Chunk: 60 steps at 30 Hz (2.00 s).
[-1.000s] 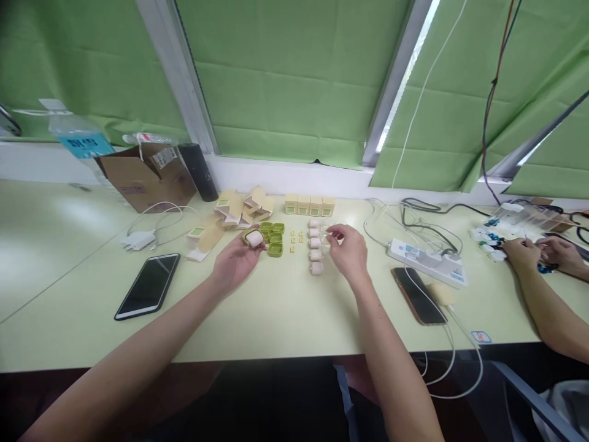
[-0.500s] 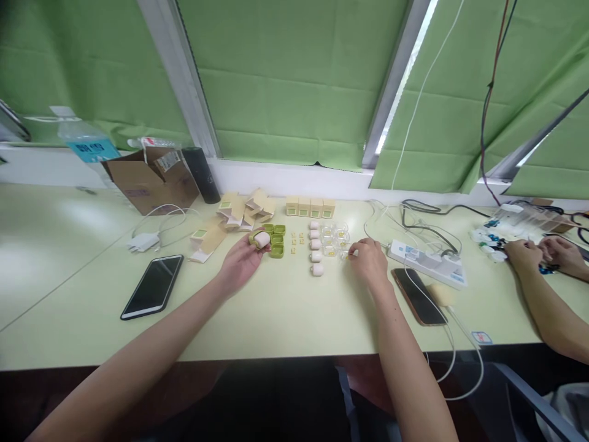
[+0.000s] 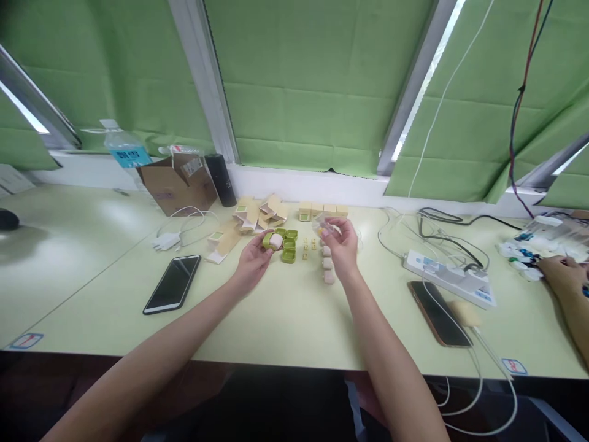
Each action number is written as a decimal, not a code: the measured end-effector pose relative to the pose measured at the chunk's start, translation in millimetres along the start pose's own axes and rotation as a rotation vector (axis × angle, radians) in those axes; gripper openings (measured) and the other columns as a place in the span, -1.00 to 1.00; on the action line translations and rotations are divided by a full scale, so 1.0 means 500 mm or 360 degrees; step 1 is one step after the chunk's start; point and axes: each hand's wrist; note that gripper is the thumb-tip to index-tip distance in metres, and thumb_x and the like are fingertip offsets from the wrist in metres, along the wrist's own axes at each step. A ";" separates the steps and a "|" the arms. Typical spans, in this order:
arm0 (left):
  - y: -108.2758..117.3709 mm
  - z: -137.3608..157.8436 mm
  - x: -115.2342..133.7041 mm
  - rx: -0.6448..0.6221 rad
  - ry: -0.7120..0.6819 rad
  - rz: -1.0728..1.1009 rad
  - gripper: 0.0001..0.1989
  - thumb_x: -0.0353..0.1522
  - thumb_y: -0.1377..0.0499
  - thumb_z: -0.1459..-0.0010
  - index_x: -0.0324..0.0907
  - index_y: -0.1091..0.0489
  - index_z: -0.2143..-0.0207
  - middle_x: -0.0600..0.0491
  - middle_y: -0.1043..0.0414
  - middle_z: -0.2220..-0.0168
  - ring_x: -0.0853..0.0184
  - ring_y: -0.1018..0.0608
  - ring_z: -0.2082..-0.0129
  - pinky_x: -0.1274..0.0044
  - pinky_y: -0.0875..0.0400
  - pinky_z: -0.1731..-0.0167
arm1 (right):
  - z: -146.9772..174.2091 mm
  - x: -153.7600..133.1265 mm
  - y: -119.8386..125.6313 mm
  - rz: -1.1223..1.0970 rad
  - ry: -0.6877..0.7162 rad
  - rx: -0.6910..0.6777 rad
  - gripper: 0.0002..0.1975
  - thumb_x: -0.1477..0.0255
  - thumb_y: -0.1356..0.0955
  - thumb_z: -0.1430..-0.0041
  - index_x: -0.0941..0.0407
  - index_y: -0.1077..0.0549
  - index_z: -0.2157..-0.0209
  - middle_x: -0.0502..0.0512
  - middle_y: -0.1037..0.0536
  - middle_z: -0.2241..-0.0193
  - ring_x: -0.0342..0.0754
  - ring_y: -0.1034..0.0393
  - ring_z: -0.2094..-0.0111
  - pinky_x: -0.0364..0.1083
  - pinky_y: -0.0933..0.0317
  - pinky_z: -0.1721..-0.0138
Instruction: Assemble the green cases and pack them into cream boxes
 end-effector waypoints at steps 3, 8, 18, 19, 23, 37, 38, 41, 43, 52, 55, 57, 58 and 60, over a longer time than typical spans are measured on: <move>0.005 -0.001 0.002 0.0021 -0.0087 -0.0119 -0.38 -0.23 -0.52 -0.01 -0.11 -0.46 -0.11 -0.04 -0.52 -0.04 0.30 -0.56 0.08 0.45 -0.44 -0.04 | 0.024 0.039 -0.030 -0.0197 -0.0164 -0.0168 -0.47 0.16 -0.62 0.09 -0.05 -0.37 0.15 0.03 -0.51 0.04 0.06 -0.53 0.03 0.15 -0.55 0.05; -0.001 0.006 0.016 -0.0017 -0.0136 -0.0278 -0.38 -0.24 -0.50 -0.05 -0.12 -0.44 -0.14 -0.07 -0.54 -0.02 0.24 -0.58 0.04 0.41 -0.46 -0.06 | 0.055 0.069 -0.027 -0.0203 -0.0316 -0.0322 -0.37 0.22 -0.62 0.06 -0.06 -0.38 -0.01 0.04 -0.60 0.11 -0.04 -0.50 0.22 -0.10 -0.43 0.36; -0.018 0.018 0.031 -0.0158 -0.0199 -0.0460 -0.47 -0.25 -0.45 -0.12 -0.07 -0.50 -0.14 -0.10 -0.41 -0.19 0.15 -0.53 -0.12 0.35 -0.47 -0.13 | 0.070 0.072 -0.044 -0.0150 -0.0510 -0.0355 -0.43 0.05 -0.64 0.10 0.03 -0.49 0.15 0.01 -0.68 0.36 -0.13 -0.44 0.46 -0.12 -0.32 0.42; -0.019 0.019 0.031 -0.0177 -0.0215 -0.0485 -0.49 -0.26 -0.45 -0.12 -0.07 -0.51 -0.13 -0.10 -0.40 -0.20 0.13 -0.52 -0.14 0.35 -0.46 -0.14 | 0.071 0.073 -0.044 -0.0143 -0.0519 -0.0371 -0.44 0.05 -0.63 0.09 0.03 -0.49 0.16 0.00 -0.68 0.37 -0.13 -0.45 0.46 -0.11 -0.33 0.41; -0.021 0.023 0.032 -0.0265 -0.0254 -0.0559 -0.52 -0.28 -0.42 -0.15 -0.04 -0.53 -0.13 -0.10 -0.37 -0.22 0.09 -0.45 -0.24 0.34 -0.40 -0.20 | 0.069 0.076 -0.040 -0.0177 -0.0532 -0.0422 -0.49 0.07 -0.63 0.06 0.03 -0.51 0.18 -0.01 -0.68 0.37 -0.11 -0.48 0.43 -0.10 -0.40 0.37; -0.018 0.026 0.030 -0.0342 -0.0274 -0.0682 -0.52 -0.31 -0.38 -0.20 0.01 -0.51 -0.18 -0.10 -0.37 -0.18 0.09 -0.45 -0.21 0.30 -0.35 -0.21 | 0.075 0.070 -0.040 -0.0207 -0.0546 -0.0499 -0.48 0.07 -0.63 0.06 0.04 -0.53 0.16 0.01 -0.67 0.36 -0.10 -0.49 0.41 -0.10 -0.43 0.39; -0.017 0.027 0.029 -0.0351 -0.0278 -0.0704 -0.53 -0.31 -0.38 -0.20 0.01 -0.52 -0.18 -0.10 -0.39 -0.17 0.09 -0.45 -0.21 0.30 -0.34 -0.21 | 0.075 0.067 -0.040 -0.0209 -0.0559 -0.0516 -0.48 0.07 -0.63 0.06 0.04 -0.53 0.16 0.00 -0.67 0.36 -0.10 -0.49 0.41 -0.10 -0.43 0.37; -0.017 0.028 0.027 -0.0361 -0.0296 -0.0753 -0.53 -0.31 -0.38 -0.19 0.01 -0.52 -0.17 -0.10 -0.43 -0.15 0.09 -0.46 -0.19 0.28 -0.34 -0.20 | 0.075 0.061 -0.045 -0.0232 -0.0592 -0.0512 -0.49 0.08 -0.64 0.08 0.03 -0.54 0.18 -0.01 -0.65 0.41 -0.09 -0.49 0.42 -0.08 -0.44 0.36; -0.017 0.028 0.028 -0.0363 -0.0313 -0.0757 -0.51 -0.32 -0.39 -0.18 0.00 -0.51 -0.17 -0.11 -0.44 -0.17 0.09 -0.46 -0.19 0.28 -0.34 -0.19 | 0.077 0.061 -0.048 -0.0275 -0.0621 -0.0494 -0.49 0.08 -0.65 0.10 0.03 -0.54 0.20 -0.01 -0.65 0.42 -0.08 -0.50 0.42 -0.05 -0.45 0.35; -0.027 0.030 0.030 -0.0284 -0.0327 -0.0680 -0.45 -0.32 -0.40 -0.17 -0.04 -0.42 -0.20 -0.12 -0.34 -0.27 0.13 -0.47 -0.17 0.32 -0.40 -0.15 | 0.082 0.062 -0.055 -0.0463 -0.0636 -0.0399 -0.52 0.12 -0.66 0.09 0.01 -0.55 0.19 0.03 -0.70 0.29 0.01 -0.61 0.30 0.06 -0.56 0.18; -0.025 0.028 0.025 -0.0200 -0.0322 -0.0652 -0.44 -0.30 -0.41 -0.17 -0.05 -0.38 -0.20 -0.12 -0.37 -0.22 0.18 -0.49 -0.07 0.34 -0.42 -0.09 | 0.082 0.062 -0.054 -0.0548 -0.0598 -0.0320 -0.51 0.14 -0.66 0.10 -0.03 -0.54 0.17 0.02 -0.71 0.21 0.06 -0.63 0.20 0.15 -0.57 0.08; -0.023 0.026 0.022 -0.0157 -0.0328 -0.0663 -0.44 -0.30 -0.42 -0.16 -0.05 -0.38 -0.18 -0.11 -0.41 -0.16 0.17 -0.49 -0.07 0.34 -0.42 -0.07 | 0.082 0.063 -0.053 -0.0585 -0.0581 -0.0278 -0.51 0.16 -0.66 0.10 -0.06 -0.53 0.15 -0.01 -0.70 0.19 0.05 -0.62 0.16 0.19 -0.56 0.02; -0.023 0.026 0.022 -0.0142 -0.0334 -0.0674 -0.45 -0.30 -0.42 -0.16 -0.05 -0.39 -0.17 -0.10 -0.42 -0.13 0.17 -0.49 -0.07 0.35 -0.42 -0.06 | 0.083 0.063 -0.052 -0.0598 -0.0583 -0.0268 -0.50 0.17 -0.66 0.10 -0.07 -0.52 0.14 -0.02 -0.69 0.18 0.05 -0.62 0.14 0.20 -0.55 -0.01; -0.022 0.028 0.021 -0.0130 -0.0350 -0.0721 -0.48 -0.30 -0.40 -0.17 -0.05 -0.39 -0.16 -0.09 -0.43 -0.09 0.17 -0.48 -0.07 0.35 -0.42 -0.06 | 0.083 0.063 -0.052 -0.0617 -0.0595 -0.0263 -0.50 0.19 -0.66 0.10 -0.07 -0.52 0.13 -0.03 -0.69 0.17 0.05 -0.61 0.12 0.21 -0.54 -0.04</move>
Point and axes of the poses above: each hand's wrist, its own z-axis away from the middle knuckle, its own y-axis out of the back of the hand, x = y × z
